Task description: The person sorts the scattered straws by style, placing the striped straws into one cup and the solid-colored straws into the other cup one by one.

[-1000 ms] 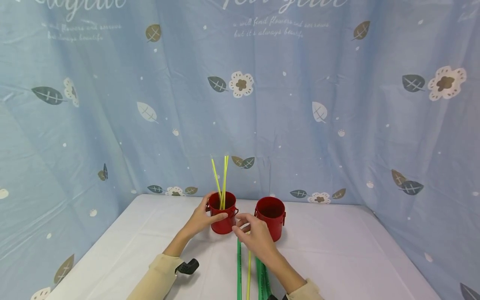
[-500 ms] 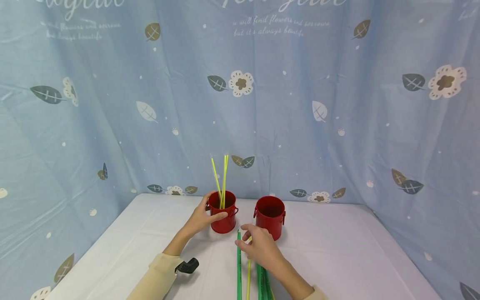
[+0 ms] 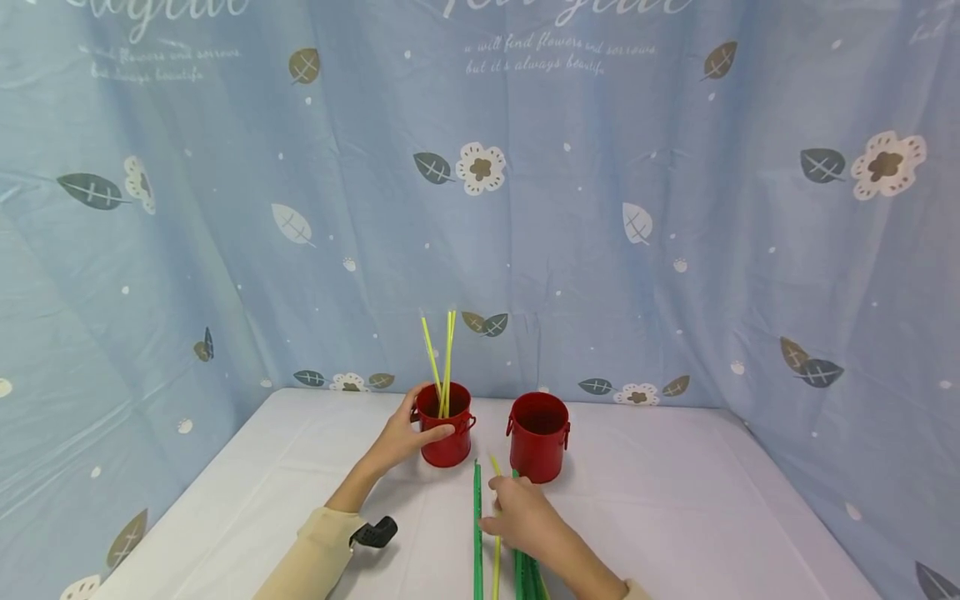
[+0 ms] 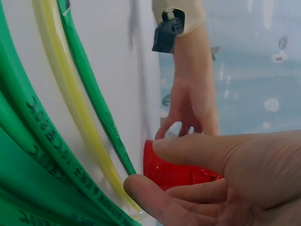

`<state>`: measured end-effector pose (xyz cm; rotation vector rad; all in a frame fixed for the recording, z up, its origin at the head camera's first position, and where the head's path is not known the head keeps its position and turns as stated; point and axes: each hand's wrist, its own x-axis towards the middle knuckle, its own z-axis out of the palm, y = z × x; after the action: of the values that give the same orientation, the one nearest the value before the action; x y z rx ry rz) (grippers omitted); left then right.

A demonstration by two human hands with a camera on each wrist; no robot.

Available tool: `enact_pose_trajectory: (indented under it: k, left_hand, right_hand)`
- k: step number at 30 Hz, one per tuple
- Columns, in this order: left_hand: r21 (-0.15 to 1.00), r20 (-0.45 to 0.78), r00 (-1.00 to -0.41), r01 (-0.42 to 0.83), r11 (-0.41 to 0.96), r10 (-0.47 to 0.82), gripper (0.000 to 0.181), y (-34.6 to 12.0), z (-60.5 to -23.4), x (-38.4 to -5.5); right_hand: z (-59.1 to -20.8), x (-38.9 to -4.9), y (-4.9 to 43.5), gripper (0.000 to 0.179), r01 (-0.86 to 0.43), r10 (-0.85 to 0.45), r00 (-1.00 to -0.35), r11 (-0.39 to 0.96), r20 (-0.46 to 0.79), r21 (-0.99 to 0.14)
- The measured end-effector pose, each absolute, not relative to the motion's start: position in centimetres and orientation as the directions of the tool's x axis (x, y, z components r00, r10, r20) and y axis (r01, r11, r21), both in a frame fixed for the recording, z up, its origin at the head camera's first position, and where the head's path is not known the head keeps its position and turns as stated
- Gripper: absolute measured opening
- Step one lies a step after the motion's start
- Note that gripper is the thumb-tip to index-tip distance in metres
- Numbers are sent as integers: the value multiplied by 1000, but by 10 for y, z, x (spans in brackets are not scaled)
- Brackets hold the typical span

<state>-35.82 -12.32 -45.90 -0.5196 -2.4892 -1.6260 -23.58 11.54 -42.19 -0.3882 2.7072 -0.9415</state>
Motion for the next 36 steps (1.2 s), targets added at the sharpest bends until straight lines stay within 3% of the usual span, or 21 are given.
enact_pose_trajectory:
  k: [15,26,36]
  left_hand:
    - [860,283,-935,346,375,214,93,-123,-458,-357]
    - [858,283,-935,346,378,214,91,-123,-458,-355]
    - [855,293,-931,356,378,216,92,-123,-459,-356]
  right_hand:
    - [-430,-229,97,59,-137,-226,-963,881,-148,-454]
    - [-436,-230,94,55,-226,-294,-949,888,-116,-401]
    - [-435,-226,92,56,-111,-190,-966,918,-176,-381]
